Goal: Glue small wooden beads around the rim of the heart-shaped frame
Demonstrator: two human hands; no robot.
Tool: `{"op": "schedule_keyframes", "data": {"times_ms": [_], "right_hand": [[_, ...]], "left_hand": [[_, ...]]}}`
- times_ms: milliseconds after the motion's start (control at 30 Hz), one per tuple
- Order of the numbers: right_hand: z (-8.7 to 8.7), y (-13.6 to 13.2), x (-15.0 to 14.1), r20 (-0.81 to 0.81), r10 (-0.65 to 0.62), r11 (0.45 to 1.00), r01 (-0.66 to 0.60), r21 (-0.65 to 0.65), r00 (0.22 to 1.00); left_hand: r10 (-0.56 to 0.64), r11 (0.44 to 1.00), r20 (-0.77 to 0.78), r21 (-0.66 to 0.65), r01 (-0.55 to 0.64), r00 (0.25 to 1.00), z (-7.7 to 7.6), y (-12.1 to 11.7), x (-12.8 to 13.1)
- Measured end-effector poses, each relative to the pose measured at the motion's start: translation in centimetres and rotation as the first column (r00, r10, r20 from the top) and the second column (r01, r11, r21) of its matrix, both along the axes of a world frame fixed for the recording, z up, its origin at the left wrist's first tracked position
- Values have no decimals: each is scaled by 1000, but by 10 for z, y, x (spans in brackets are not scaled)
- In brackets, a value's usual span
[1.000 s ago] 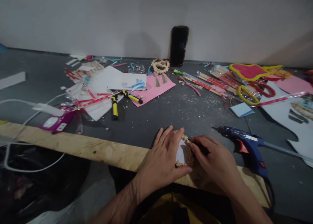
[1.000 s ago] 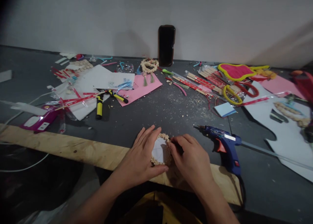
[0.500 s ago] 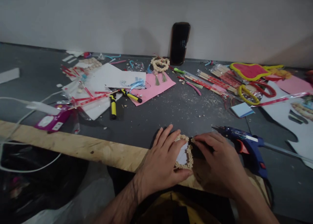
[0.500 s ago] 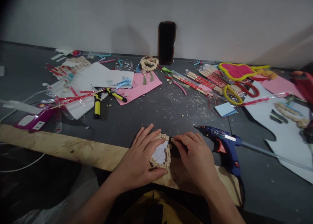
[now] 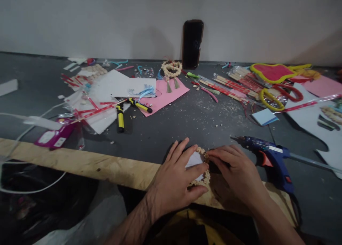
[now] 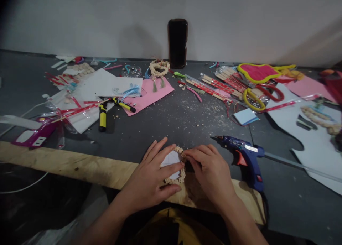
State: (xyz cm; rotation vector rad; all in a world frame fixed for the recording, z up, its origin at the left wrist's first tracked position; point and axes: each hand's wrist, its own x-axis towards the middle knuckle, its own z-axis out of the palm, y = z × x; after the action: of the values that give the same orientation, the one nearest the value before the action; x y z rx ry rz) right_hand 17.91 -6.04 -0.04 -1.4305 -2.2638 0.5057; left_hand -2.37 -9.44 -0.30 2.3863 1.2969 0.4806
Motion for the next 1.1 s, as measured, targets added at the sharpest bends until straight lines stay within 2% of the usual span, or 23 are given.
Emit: {"op": "schedule_keyframes", "data": {"times_ms": [433,1100], "right_hand": [[-2,1,-1,131,-15,996,4,87,991],[3,3,-7,162,-25,999,18,48,986]], "left_hand": [[5,1000,-5,-6,-5,1000,0,0,1],[-2,1000,-25,-18,1,1000,1,-1,1]]}}
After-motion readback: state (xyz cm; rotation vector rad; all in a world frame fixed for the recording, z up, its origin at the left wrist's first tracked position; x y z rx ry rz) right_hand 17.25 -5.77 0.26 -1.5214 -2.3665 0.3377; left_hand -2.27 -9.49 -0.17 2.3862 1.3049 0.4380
